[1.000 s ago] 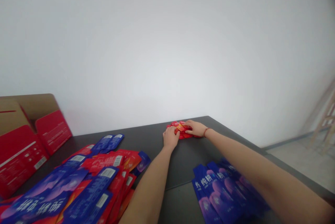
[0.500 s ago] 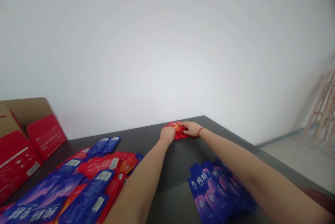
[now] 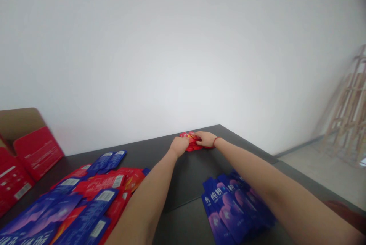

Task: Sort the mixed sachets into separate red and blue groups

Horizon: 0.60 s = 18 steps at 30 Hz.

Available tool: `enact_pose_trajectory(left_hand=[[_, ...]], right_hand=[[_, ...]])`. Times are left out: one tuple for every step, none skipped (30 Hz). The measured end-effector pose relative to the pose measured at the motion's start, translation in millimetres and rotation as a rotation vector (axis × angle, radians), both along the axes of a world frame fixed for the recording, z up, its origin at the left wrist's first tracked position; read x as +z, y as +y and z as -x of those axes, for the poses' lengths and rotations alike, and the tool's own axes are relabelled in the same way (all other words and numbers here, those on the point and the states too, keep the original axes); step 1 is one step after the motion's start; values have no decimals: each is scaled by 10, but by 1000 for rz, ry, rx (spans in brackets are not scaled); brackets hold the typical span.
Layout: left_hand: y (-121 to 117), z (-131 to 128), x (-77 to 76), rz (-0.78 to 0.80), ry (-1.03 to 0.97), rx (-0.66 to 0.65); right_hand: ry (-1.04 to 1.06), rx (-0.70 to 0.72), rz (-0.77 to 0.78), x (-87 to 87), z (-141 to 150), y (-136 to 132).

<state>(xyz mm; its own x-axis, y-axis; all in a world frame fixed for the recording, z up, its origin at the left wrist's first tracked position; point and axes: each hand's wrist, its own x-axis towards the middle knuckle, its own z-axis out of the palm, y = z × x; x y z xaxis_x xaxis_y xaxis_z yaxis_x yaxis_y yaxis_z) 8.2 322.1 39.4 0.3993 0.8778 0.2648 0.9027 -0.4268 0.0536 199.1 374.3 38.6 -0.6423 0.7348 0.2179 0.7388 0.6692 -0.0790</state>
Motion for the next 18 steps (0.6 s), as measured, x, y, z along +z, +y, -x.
enact_pose_trajectory(left_hand=[[-14,13,-2,1,10,-3],[-28,26,-6,3,15,-6],[-41,37,-12,5,12,-8],[-51,46,-19,4,10,-13],[-59,54,-26,3,7,-19],[-65,61,-35,1,3,-26],[-69,68,-43,-2,-1,-32],[-73,74,-52,-4,-7,-37],[-78,81,-62,-6,-15,-39],[-86,88,-72,-9,-24,-40],[-97,96,-82,-15,-37,-37],[-112,105,-91,-23,-54,-31],[-131,115,-99,-34,-73,-20],[-154,127,-102,-48,-95,-5],[-181,140,-98,-63,-121,14],[-212,157,-86,-79,-149,37],[-246,177,-64,-94,-179,63],[-286,202,-31,-109,-210,88]], right_hand=[[2,4,0,0,-2,0],[5,8,-1,-1,-6,-1],[7,12,-2,-1,-10,-4],[10,16,-3,-3,-15,-8],[12,19,-5,-4,-20,-15],[14,22,-7,-7,-27,-23],[16,25,-8,-10,-33,-32],[18,27,-8,-14,-39,-43],[19,28,-8,-20,-45,-53],[20,27,-8,-27,-49,-64],[21,23,-7,-36,-52,-73],[23,18,-7,-47,-54,-81],[24,9,-5,-60,-55,-87],[27,-1,-4,-74,-55,-93],[31,-13,-1,-87,-54,-97],[36,-25,2,-99,-53,-101],[43,-36,5,-107,-52,-106],[50,-45,8,-110,-52,-113]])
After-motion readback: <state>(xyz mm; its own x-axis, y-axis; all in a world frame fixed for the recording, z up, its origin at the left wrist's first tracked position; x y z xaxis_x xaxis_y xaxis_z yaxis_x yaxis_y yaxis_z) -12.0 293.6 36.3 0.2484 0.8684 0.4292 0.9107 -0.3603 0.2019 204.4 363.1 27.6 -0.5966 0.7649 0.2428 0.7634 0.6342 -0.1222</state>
